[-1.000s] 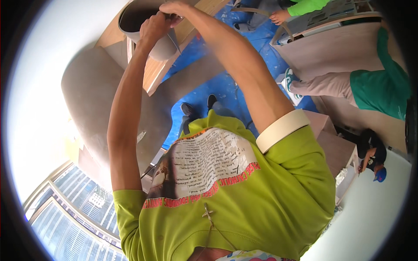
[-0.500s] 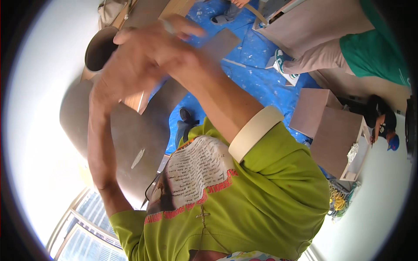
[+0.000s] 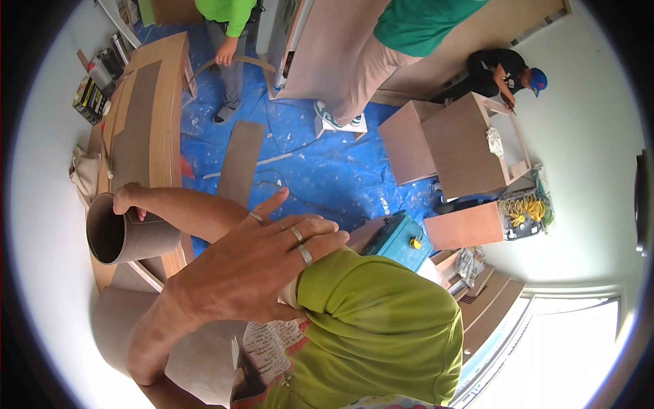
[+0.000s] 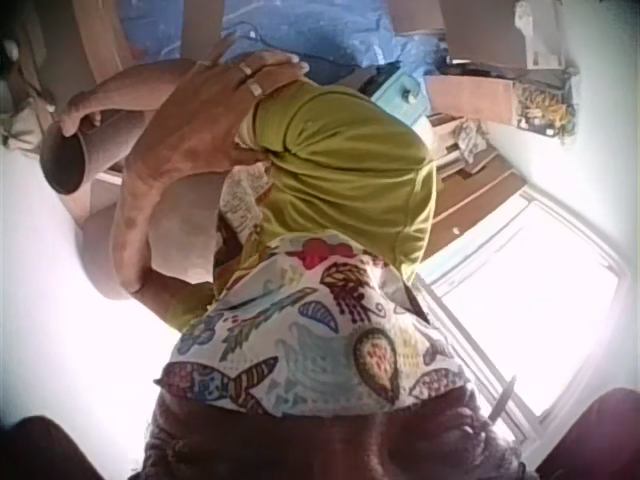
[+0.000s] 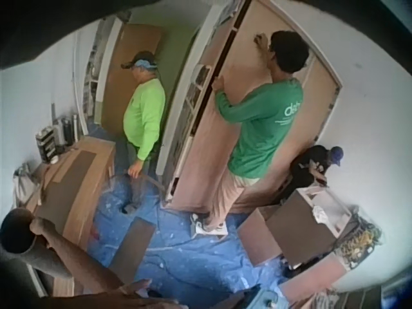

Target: The person assembles a curved furniture component by bending a large sheet of material into a cylindrical shape and securing it with tape. They handle the sheet, roll it, and apply tape to hold the form.

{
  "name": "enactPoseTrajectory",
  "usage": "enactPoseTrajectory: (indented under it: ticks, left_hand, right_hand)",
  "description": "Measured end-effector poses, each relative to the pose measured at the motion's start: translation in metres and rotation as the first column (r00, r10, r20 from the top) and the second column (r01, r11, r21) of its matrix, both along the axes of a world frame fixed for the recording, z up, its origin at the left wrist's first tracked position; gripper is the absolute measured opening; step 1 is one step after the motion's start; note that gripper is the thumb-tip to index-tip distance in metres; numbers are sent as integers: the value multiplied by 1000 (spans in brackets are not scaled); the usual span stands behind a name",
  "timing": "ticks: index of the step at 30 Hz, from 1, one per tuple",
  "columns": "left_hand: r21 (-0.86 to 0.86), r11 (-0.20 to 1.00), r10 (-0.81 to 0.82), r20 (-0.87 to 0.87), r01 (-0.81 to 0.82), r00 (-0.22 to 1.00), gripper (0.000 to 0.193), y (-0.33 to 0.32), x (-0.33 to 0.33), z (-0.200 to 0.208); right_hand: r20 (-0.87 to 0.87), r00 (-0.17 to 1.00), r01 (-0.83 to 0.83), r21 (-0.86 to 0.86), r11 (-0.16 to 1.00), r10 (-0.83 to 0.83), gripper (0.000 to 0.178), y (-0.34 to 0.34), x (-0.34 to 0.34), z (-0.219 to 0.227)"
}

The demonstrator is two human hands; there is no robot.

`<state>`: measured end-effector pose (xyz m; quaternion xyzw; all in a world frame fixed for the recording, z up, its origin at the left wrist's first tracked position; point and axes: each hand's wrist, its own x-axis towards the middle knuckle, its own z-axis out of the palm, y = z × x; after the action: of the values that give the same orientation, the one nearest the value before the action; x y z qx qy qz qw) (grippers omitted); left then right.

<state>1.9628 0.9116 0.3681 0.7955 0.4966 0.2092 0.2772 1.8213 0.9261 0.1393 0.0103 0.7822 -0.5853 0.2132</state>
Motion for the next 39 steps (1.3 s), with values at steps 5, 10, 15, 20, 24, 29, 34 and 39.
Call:
enactPoseTrajectory:
  ticks: [5, 10, 15, 20, 24, 29, 34, 39]
  left_hand:
    - [82, 996, -29, -84, 36, 996, 95, -25, -3, 9]
    - [48, 997, 62, -210, -53, 976, 87, -38, -15, 1]
    - [60, 989, 142, -220, -132, 965, 92, -32, -42, -34]
    - [134, 961, 274, -320, -243, 907, 89, -57, -71, -40]
    - [189, 951, 293, -310, -243, 905, 87, -50, -92, -78]
    - [172, 936, 348, -306, -308, 886, 87, -62, -116, -74]
    - [225, 909, 412, -356, -351, 839, 84, -58, -119, -81]
    - [169, 870, 475, -541, -464, 694, 95, -66, -146, -105]
  right_hand:
    - [-11, 1000, 14, 34, 999, -14, 41, -19, -8, 6]
    - [-5, 999, -43, 22, 999, 43, 42, -51, -28, 0]
    - [27, 1000, 9, 45, 999, -11, 42, -25, -26, -11]
    - [33, 998, -58, 110, 992, 54, 43, -46, -75, 11]
    - [130, 989, -94, 182, 979, 71, 43, -35, -104, 10]
    - [274, 951, -240, 367, 899, 142, 41, -39, -129, 9]
    - [304, 935, -291, 366, 884, 182, 42, -43, -131, 9]
    - [50, 987, -153, 61, 986, 150, 39, -37, -130, -20]
